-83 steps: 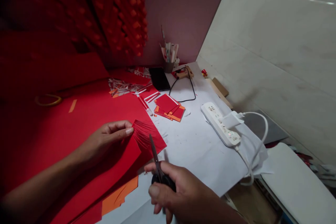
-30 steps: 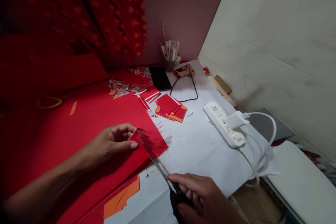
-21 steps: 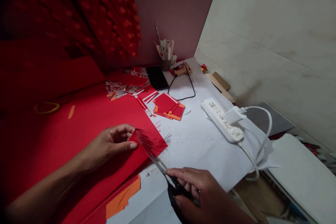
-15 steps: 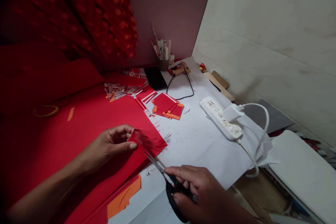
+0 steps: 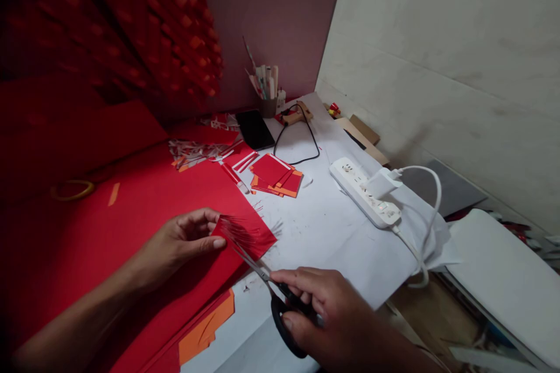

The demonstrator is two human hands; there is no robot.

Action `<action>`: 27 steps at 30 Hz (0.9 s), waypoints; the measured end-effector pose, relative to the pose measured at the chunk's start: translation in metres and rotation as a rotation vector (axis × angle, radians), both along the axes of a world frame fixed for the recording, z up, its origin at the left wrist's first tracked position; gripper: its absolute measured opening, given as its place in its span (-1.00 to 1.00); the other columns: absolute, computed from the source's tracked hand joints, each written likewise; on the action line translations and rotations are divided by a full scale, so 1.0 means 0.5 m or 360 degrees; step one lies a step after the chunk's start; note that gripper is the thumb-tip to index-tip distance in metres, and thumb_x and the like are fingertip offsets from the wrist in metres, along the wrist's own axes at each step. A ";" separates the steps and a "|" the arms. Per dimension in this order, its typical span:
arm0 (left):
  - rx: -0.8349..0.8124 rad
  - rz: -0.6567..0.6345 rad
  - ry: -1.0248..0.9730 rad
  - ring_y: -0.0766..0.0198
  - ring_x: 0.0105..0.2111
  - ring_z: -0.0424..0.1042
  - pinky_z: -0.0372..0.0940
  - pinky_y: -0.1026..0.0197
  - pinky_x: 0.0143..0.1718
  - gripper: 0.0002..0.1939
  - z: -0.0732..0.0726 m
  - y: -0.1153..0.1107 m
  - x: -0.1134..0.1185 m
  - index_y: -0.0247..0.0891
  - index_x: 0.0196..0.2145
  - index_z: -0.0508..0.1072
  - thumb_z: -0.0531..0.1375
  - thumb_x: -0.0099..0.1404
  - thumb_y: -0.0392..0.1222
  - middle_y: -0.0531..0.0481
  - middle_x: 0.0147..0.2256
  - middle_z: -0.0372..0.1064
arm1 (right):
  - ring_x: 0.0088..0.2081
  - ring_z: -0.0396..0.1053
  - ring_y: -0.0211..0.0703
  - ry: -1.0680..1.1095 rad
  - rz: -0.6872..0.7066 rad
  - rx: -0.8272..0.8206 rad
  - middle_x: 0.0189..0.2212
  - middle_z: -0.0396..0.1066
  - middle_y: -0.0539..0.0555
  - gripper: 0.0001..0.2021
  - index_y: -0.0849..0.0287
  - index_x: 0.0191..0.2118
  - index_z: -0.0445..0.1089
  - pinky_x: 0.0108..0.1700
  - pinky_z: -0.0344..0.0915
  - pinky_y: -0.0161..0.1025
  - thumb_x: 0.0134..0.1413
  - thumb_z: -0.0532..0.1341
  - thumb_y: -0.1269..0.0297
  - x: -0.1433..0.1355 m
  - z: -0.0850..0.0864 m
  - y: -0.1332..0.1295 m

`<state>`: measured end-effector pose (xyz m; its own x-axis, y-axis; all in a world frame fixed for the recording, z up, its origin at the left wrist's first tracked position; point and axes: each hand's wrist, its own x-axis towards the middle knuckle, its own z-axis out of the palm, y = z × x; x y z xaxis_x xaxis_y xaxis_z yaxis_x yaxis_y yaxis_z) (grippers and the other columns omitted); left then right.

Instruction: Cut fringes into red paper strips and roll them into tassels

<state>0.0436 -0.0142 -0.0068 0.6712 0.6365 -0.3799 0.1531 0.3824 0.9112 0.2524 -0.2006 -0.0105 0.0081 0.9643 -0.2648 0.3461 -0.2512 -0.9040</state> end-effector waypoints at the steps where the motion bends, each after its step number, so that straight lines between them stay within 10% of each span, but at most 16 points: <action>1: -0.0005 -0.0007 -0.0009 0.38 -0.43 0.37 0.24 0.32 -0.31 -0.75 0.000 0.000 0.000 -0.26 -0.37 0.48 0.44 0.03 -0.19 0.12 -0.44 0.46 | -0.22 0.51 -0.05 0.0014 -0.0008 -0.0009 -0.17 0.58 0.15 -0.50 0.09 0.06 0.51 -0.14 0.49 -0.13 -0.06 0.18 0.46 0.000 0.001 0.001; 27: -0.0053 0.0021 -0.0032 0.43 -0.45 0.35 0.22 0.35 -0.35 -0.76 -0.001 -0.001 0.001 -0.26 -0.39 0.47 0.44 0.03 -0.21 0.14 -0.46 0.45 | -0.18 0.52 -0.05 -0.0101 0.0031 0.0056 -0.12 0.58 0.11 -0.47 0.03 0.07 0.50 -0.10 0.48 -0.14 -0.07 0.19 0.49 0.002 0.002 0.005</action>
